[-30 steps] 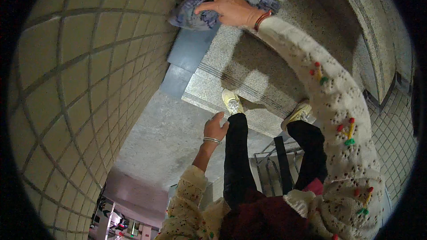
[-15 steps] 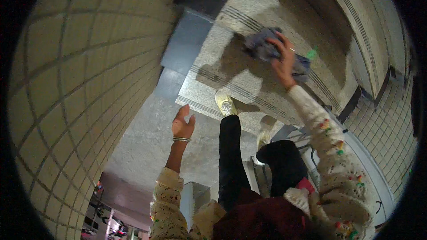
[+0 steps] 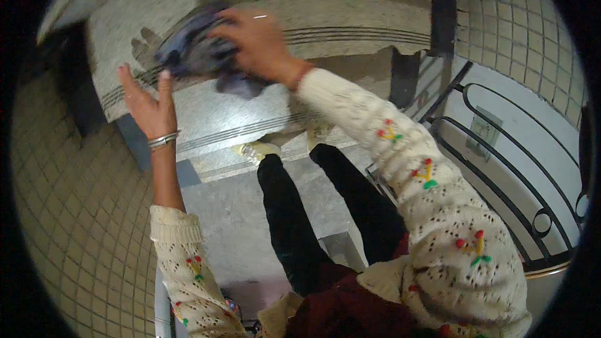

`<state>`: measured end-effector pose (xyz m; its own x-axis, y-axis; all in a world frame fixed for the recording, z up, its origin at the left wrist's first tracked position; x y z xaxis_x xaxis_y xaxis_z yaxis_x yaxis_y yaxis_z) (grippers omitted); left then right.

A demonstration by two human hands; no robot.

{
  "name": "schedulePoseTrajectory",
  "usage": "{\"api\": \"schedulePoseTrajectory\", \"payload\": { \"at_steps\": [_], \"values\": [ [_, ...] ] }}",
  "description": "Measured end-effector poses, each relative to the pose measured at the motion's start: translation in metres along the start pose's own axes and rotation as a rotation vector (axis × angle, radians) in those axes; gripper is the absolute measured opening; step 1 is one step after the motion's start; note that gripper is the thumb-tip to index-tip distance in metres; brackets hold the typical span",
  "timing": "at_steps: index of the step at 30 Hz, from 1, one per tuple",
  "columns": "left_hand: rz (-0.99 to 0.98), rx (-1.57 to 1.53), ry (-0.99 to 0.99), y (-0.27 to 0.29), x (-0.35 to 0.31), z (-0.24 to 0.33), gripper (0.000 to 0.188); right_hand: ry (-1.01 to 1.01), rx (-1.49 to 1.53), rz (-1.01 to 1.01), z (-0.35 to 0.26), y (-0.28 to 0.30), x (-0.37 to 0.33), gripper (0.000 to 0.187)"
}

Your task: The person walks through a parking garage and then up a staircase, wiping each step with a cloth. The person uses a cloth to clean the stair treads and risers while ascending.

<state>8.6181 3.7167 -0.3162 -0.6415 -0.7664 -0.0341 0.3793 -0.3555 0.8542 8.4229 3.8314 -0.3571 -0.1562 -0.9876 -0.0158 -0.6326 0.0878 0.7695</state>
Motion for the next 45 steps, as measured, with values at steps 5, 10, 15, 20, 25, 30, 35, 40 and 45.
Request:
{"api": "schedulePoseTrajectory", "payload": {
  "at_steps": [5,10,15,20,25,30,35,40,45],
  "values": [
    [-0.323,0.527,0.22,-0.056,0.026,0.047,0.12,-0.322,-0.238,0.325,0.17,0.172,-0.148,0.067],
    [-0.407,0.546,0.193,-0.047,0.037,0.054,0.123,-0.617,-0.429,0.335,0.29,0.251,-0.245,0.064],
    [-0.594,0.631,0.338,-0.028,0.058,0.048,0.128,-0.703,-0.566,0.301,0.3,0.288,-0.303,0.068],
    [-0.693,0.689,0.468,-0.025,0.069,0.05,0.132,-0.838,-0.472,0.23,0.26,0.248,-0.36,0.067],
    [-0.738,0.714,0.429,-0.026,0.072,0.059,0.135,-1.234,0.774,0.292,0.233,0.185,-0.433,0.051],
    [-0.746,0.704,0.398,-0.023,0.07,0.064,0.134,-1.261,0.996,0.69,0.232,0.146,-0.454,0.057],
    [-0.676,0.705,0.305,-0.022,0.068,0.064,0.132,-1.063,0.048,0.459,0.286,0.088,-0.341,0.067],
    [-0.584,0.7,0.261,-0.024,0.067,0.056,0.13,-1.017,-0.414,-0.057,0.227,-0.016,-0.242,0.058],
    [-0.406,0.671,0.121,-0.018,0.081,0.058,0.123,-0.101,-0.078,0.026,0.031,-0.095,-0.134,0.035]
  ]
}}
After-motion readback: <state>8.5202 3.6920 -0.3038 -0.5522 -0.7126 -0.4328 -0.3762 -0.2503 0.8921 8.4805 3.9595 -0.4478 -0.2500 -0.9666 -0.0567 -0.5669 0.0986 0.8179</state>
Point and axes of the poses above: each hand's wrist, its own x-axis towards the middle knuckle, its own y-axis out of the back of the hand, z = x × y, the point moved 4 cm from there along x, towards the middle knuckle, and after that the axes turned 15 degrees about -z, right-handed, at the moved point
